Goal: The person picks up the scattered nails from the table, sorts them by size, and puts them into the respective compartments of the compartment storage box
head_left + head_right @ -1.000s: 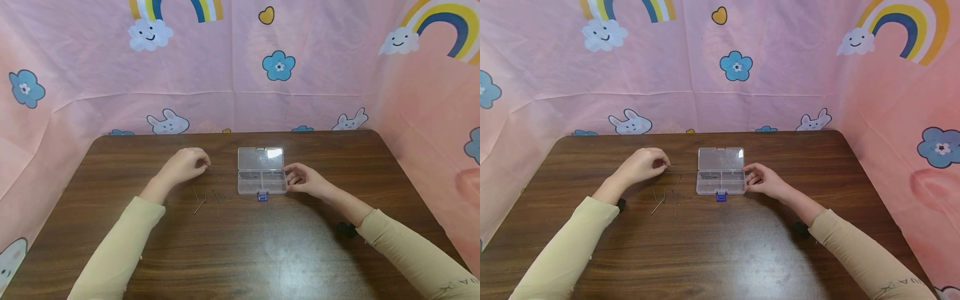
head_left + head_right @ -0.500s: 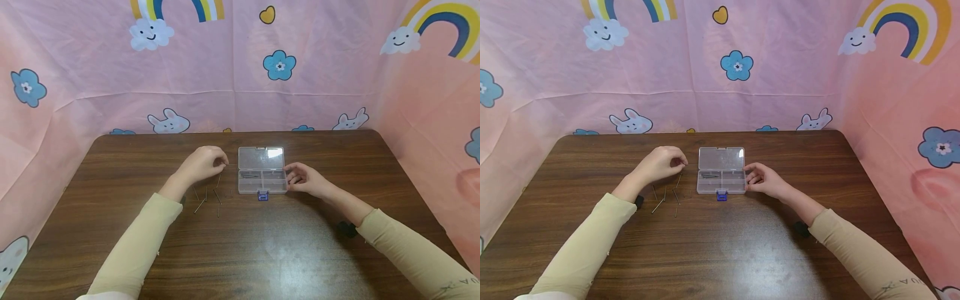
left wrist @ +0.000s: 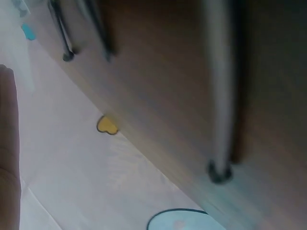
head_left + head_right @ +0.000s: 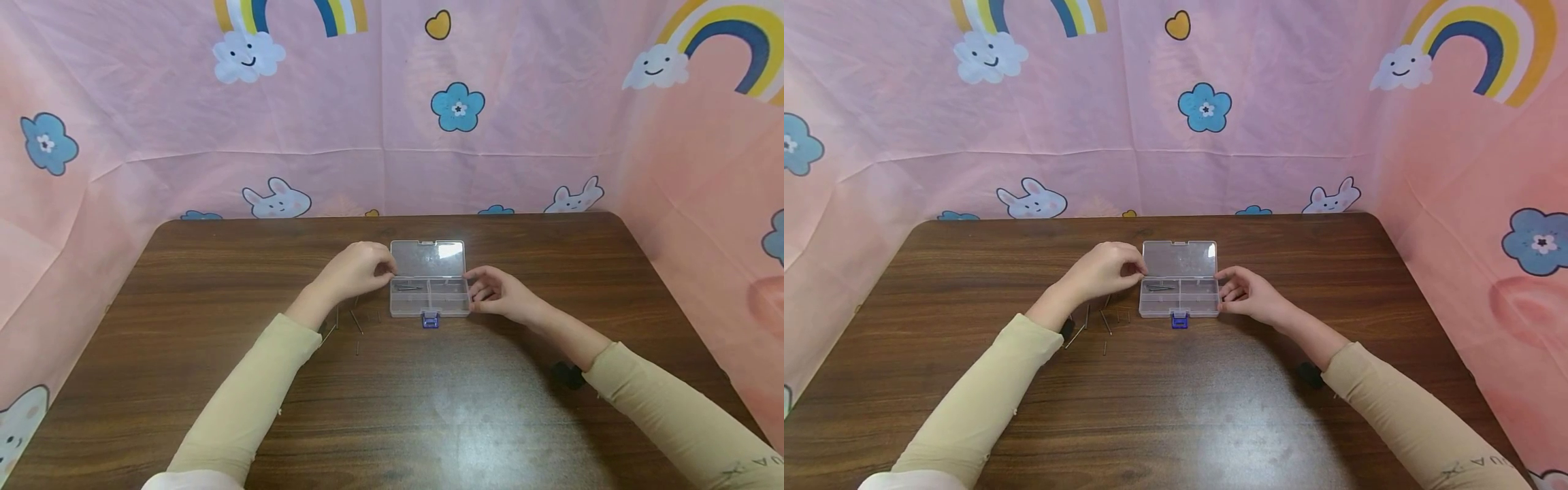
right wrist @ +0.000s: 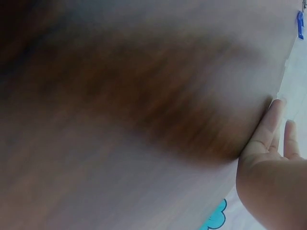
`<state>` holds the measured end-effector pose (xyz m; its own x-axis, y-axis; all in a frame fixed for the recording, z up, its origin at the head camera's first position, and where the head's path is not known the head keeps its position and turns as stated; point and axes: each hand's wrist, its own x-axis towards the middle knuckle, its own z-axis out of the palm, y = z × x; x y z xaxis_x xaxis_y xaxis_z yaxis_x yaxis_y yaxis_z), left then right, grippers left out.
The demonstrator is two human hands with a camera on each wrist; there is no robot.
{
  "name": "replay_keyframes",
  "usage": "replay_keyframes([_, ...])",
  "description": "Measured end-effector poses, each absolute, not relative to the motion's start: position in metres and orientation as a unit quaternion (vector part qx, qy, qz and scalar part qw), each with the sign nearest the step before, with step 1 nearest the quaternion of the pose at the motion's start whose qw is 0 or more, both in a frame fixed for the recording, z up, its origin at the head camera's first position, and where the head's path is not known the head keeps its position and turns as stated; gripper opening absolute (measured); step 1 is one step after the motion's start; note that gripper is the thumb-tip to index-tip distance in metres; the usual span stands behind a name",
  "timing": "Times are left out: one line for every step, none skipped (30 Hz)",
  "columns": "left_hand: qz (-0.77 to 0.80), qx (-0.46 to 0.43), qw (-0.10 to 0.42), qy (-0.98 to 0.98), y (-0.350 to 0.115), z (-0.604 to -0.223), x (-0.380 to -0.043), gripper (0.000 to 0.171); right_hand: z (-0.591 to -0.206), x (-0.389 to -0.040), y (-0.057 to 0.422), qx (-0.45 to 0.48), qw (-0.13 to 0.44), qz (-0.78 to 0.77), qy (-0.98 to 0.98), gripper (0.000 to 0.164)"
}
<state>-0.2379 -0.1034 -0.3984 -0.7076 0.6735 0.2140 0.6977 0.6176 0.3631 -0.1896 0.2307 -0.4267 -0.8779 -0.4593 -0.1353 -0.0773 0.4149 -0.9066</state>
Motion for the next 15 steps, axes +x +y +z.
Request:
replay_keyframes([-0.211,-0.384,0.028,-0.899,-0.102,-0.399,-0.238,0.009,-0.427,-0.189,0.231,-0.162,0.186,-0.517,0.820,0.055])
replay_keyframes([-0.209,-0.386,0.025,-0.898,-0.100,-0.399,-0.238,0.009,-0.427,-0.189,0.231,-0.163,0.185,-0.518,0.819,0.055])
replay_keyframes([-0.207,-0.387,0.023,-0.898,-0.098,-0.399,-0.237,0.009,-0.427,-0.189,0.231,-0.164,0.185,-0.518,0.819,0.055])
replay_keyframes([-0.206,-0.389,0.021,-0.898,-0.097,-0.399,-0.237,0.009,-0.427,-0.190,0.231,-0.165,0.184,-0.518,0.819,0.055])
replay_keyframes([-0.205,-0.390,0.018,-0.897,-0.095,-0.399,-0.237,0.008,-0.427,-0.189,0.231,-0.166,0.183,-0.517,0.819,0.055])
replay_keyframes([-0.203,-0.392,0.017,-0.897,-0.094,-0.399,-0.237,0.008,-0.427,-0.190,0.231,-0.166,0.182,-0.518,0.819,0.055])
replay_keyframes([-0.201,-0.393,0.014,-0.897,-0.092,-0.400,-0.237,0.009,-0.427,-0.189,0.231,-0.165,0.182,-0.518,0.819,0.055])
replay_keyframes([-0.200,-0.394,0.011,-0.897,-0.091,-0.400,-0.238,0.009,-0.427,-0.189,0.231,-0.166,0.182,-0.518,0.820,0.055])
replay_keyframes([-0.196,-0.396,0.009,-0.897,-0.089,-0.400,-0.238,0.009,-0.427,-0.189,0.231,-0.167,0.182,-0.517,0.820,0.055])
replay_keyframes([-0.192,-0.397,0.006,-0.898,-0.088,-0.400,-0.238,0.009,-0.427,-0.189,0.231,-0.166,0.182,-0.518,0.819,0.056])
replay_keyframes([-0.187,-0.398,0.004,-0.898,-0.087,-0.401,-0.238,0.009,-0.427,-0.189,0.231,-0.163,0.183,-0.518,0.820,0.056])
replay_keyframes([-0.181,-0.400,0.003,-0.899,-0.086,-0.401,-0.238,0.009,-0.427,-0.189,0.231,-0.161,0.184,-0.518,0.820,0.056])
replay_keyframes([-0.177,-0.401,0.001,-0.899,-0.086,-0.402,-0.238,0.009,-0.427,-0.190,0.231,-0.161,0.185,-0.517,0.820,0.056])
replay_keyframes([-0.174,-0.401,-0.001,-0.899,-0.085,-0.402,-0.238,0.009,-0.427,-0.190,0.231,-0.161,0.186,-0.517,0.820,0.056])
replay_keyframes([-0.171,-0.402,-0.001,-0.900,-0.085,-0.402,-0.238,0.008,-0.427,-0.190,0.231,-0.160,0.187,-0.516,0.820,0.056])
